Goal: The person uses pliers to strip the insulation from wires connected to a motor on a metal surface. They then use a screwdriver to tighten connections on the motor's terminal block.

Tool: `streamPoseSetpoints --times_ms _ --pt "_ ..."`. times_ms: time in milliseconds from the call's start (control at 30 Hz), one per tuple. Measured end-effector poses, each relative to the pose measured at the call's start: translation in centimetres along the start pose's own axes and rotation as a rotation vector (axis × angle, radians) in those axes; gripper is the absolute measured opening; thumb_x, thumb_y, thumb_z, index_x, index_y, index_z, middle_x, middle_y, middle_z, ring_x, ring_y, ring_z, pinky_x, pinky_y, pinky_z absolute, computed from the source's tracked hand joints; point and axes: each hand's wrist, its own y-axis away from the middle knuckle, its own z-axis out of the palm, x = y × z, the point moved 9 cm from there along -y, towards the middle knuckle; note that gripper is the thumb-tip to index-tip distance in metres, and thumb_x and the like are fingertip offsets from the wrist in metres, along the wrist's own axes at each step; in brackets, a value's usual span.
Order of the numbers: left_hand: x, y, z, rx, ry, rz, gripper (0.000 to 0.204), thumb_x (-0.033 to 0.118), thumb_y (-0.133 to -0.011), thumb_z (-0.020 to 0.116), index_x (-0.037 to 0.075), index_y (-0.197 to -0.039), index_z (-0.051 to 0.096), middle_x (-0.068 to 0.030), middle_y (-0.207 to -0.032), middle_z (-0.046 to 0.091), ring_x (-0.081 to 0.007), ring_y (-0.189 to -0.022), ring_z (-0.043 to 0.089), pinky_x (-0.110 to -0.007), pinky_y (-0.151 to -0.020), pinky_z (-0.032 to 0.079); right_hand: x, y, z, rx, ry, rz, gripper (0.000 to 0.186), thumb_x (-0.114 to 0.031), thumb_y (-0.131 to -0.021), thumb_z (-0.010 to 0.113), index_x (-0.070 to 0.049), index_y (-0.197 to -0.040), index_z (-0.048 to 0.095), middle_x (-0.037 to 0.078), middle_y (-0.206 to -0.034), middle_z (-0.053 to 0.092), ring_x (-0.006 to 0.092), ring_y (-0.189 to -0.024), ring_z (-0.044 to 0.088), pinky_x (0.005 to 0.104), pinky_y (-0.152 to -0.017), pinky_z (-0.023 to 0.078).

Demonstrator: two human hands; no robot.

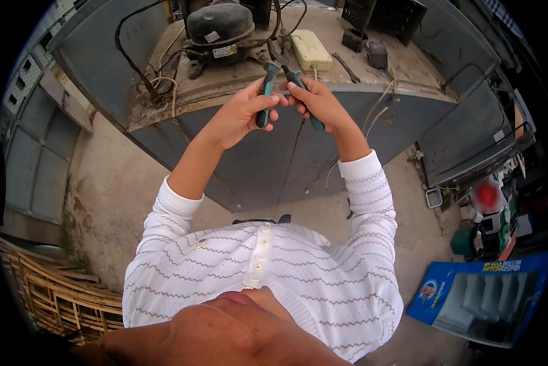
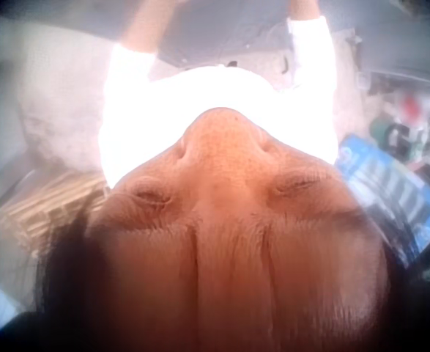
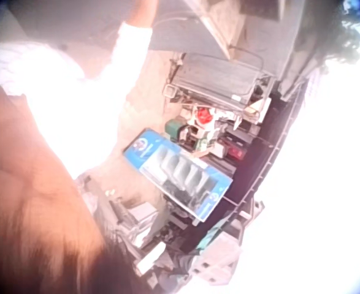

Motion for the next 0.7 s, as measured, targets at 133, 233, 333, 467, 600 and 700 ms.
streamPoseSetpoints --times_ms 133,233,333,467,600,700 --pt "-0.3 1.3 1.9 0.005 -0.045 0.036 0.041 0.024 -0.098 0.062 0.007 -0.133 0.049 -0.0003 -0.104 0.058 -0.0044 -0.079 0.059 -0.024 -0.066 0.055 -0.1 0.9 0.2 -0.044 -0.021 0.019 0.032 -0.030 -0.103 0.054 -0.004 -0.118 0.063 -0.008 -0.077 0.054 0.0005 -0.060 0.044 0.0175 -0.050 0.036" --pt "0.5 0.1 0.8 0.017 0.008 0.085 0.038 0.024 -0.098 0.061 0.008 -0.131 0.051 0.0002 -0.104 0.059 -0.0042 -0.078 0.058 -0.024 -0.066 0.054 -0.9 -0.2 0.1 -0.033 -0.043 0.037 0.031 -0.030 -0.104 0.053 -0.004 -0.117 0.063 -0.008 -0.077 0.053 0.0000 -0.060 0.043 0.0170 -0.049 0.035" --pt "1.2 -0.8 -0.1 0.070 -0.021 0.151 0.036 0.027 -0.097 0.061 0.008 -0.126 0.052 -0.0012 -0.098 0.060 -0.0077 -0.081 0.060 -0.027 -0.067 0.056 -1.4 -1.8 0.8 -0.081 -0.105 0.033 0.029 -0.030 -0.103 0.054 -0.005 -0.114 0.064 -0.008 -0.076 0.053 -0.0001 -0.059 0.042 0.0161 -0.049 0.035" --pt "1.6 -2.1 -0.1 0.113 -0.038 0.211 0.047 0.025 -0.095 0.064 0.004 -0.132 0.044 -0.0039 -0.092 0.061 -0.0100 -0.079 0.063 -0.027 -0.064 0.057 -0.4 -3.8 1.0 -0.069 -0.220 0.013 0.025 -0.031 -0.104 0.053 -0.007 -0.105 0.061 -0.008 -0.073 0.054 -0.0006 -0.057 0.044 0.0164 -0.048 0.036" --pt "1.3 -1.5 2.2 0.100 -0.108 0.266 0.063 0.025 -0.094 0.068 0.005 -0.140 0.031 -0.0020 -0.089 0.059 -0.0093 -0.069 0.060 -0.025 -0.060 0.057 0.7 -4.4 1.3 -0.049 -0.296 0.023 0.023 -0.029 -0.103 0.053 -0.007 -0.109 0.057 -0.004 -0.077 0.059 0.0037 -0.062 0.055 0.0192 -0.051 0.045" --pt "1.3 -1.5 2.6 0.163 -0.108 0.310 0.069 0.022 -0.093 0.069 0.004 -0.144 0.025 -0.0020 -0.084 0.059 -0.0097 -0.066 0.061 -0.025 -0.058 0.056 1.2 -4.5 1.7 -0.093 -0.347 0.010 0.026 -0.029 -0.102 0.052 -0.007 -0.115 0.056 0.000 -0.082 0.064 0.0075 -0.065 0.061 0.0212 -0.053 0.050"
